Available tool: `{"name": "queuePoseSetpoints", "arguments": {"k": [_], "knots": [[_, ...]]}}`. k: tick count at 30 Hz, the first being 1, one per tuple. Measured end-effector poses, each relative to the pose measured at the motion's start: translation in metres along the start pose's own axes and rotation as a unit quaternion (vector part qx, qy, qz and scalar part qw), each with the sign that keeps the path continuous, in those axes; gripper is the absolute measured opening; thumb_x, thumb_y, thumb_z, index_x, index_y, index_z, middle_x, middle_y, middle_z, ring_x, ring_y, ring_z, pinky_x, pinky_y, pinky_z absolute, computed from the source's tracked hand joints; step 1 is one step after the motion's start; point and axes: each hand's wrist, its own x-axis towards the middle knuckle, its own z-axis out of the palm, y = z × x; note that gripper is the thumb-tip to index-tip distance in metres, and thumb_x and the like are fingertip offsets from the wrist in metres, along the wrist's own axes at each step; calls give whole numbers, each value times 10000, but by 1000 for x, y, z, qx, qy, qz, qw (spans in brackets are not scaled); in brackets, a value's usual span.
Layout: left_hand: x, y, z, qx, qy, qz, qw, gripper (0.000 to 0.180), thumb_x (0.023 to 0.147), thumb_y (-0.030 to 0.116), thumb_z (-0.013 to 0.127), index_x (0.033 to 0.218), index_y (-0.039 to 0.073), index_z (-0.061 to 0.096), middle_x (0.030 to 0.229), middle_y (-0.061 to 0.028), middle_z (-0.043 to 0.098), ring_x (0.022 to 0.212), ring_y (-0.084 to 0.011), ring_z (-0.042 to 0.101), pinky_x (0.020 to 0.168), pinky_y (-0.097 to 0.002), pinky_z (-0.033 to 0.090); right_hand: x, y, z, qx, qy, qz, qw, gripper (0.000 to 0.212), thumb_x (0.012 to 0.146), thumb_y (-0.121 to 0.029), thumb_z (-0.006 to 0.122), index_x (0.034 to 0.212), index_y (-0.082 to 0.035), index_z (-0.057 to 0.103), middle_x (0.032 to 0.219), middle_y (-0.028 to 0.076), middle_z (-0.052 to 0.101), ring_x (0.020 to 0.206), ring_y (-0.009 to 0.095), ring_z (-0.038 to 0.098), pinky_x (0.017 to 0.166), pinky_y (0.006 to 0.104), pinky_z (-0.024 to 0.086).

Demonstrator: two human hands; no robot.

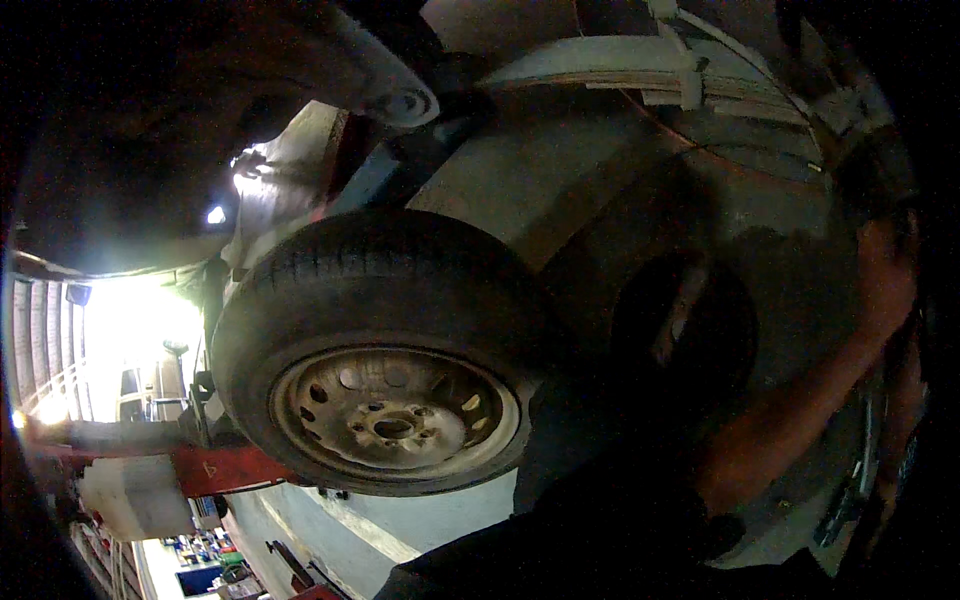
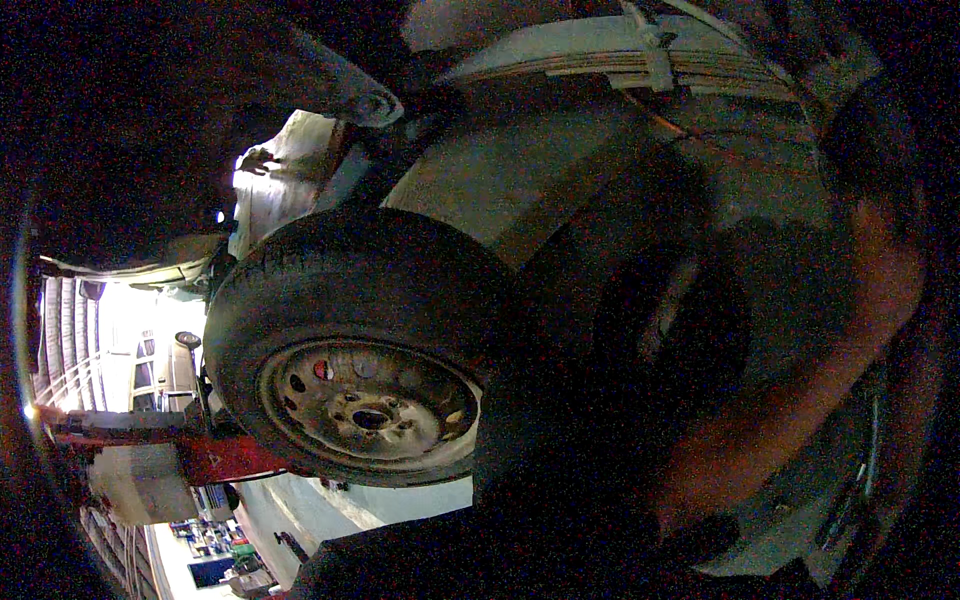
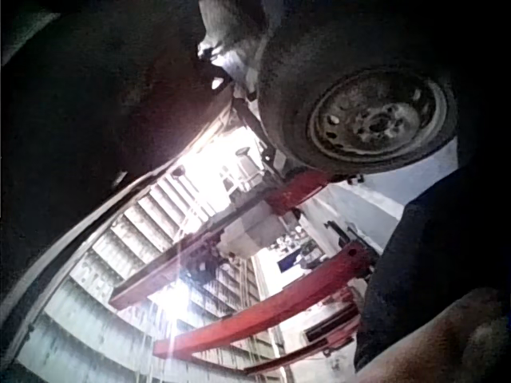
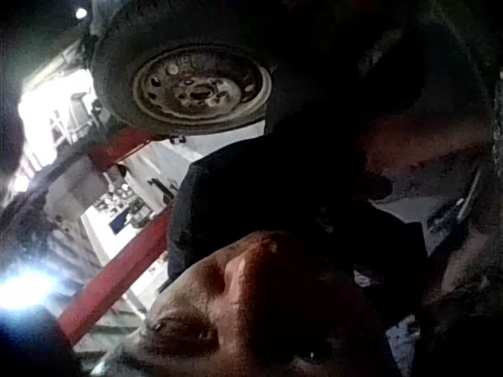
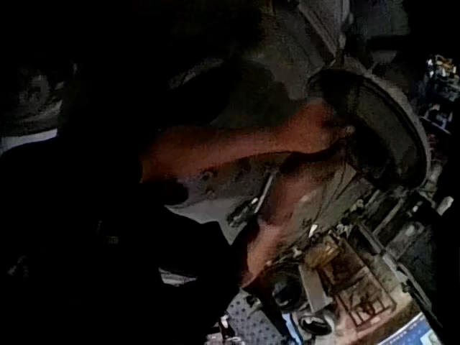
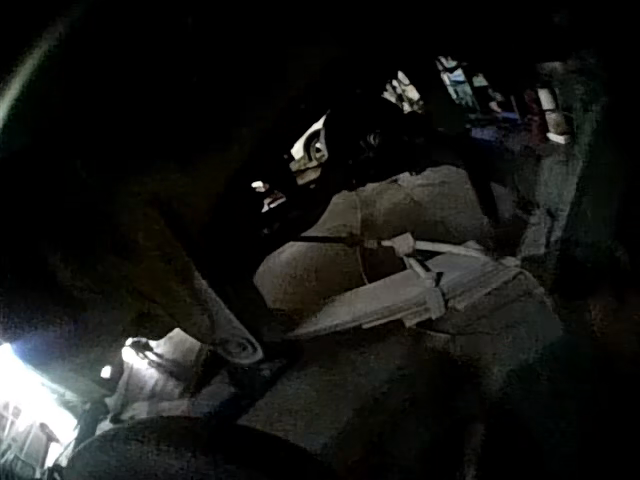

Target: The person works on a vehicle's rear drum brake assembly. They remove and install brake shoes and hardware, retrieve a small part from a bin, and use a pneumatic impact wrench to tighten a nut on the wheel hub.

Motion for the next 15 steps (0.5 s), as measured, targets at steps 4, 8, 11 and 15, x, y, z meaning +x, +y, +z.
{"name": "queuePoseSetpoints", "arguments": {"k": [4, 8, 11, 15], "knots": [[-4, 9, 1, -83, -59, -51, 993, 226, 944, 183, 515, 955, 2, 649, 873, -115, 637, 772, -226, 572, 695, -353, 453, -1, -5, -38, -53, -71, 23, 996, 448, 870, -433, 557, 996, -8, 628, 915, 205, 643, 807, 331, 628, 734, 462, 511], [29, 27, -82, -133, -33, -50, 989, 212, 935, 163, 530, 967, 1, 662, 873, -94, 645, 759, -202, 576, 686, -331, 465, 27, -57, 22, 11, -181, -27, 983, 448, 866, -435, 562, 991, -10, 627, 919, 206, 640, 806, 330, 625, 739, 468, 510], [26, 27, -45, -196, -110, -45, 973, 203, 929, 147, 541, 975, 0, 672, 873, -79, 651, 749, -184, 579, 679, -315, 475, 36, -82, 0, 2, -163, 4, 987, 448, 862, -436, 567, 988, -11, 626, 922, 206, 638, 805, 330, 623, 742, 473, 510], [0, 65, -11, -85, -6, -51, 995, 268, 948, 169, 509, 1026, -49, 643, 949, -102, 653, 839, -192, 599, 771, -313, 483, 44, -80, 18, 137, -38, 45, 989, 481, 871, -419, 517, 744, 25, 651, 697, 247, 635, 649, 391, 635, 624, 467, 522]]}}
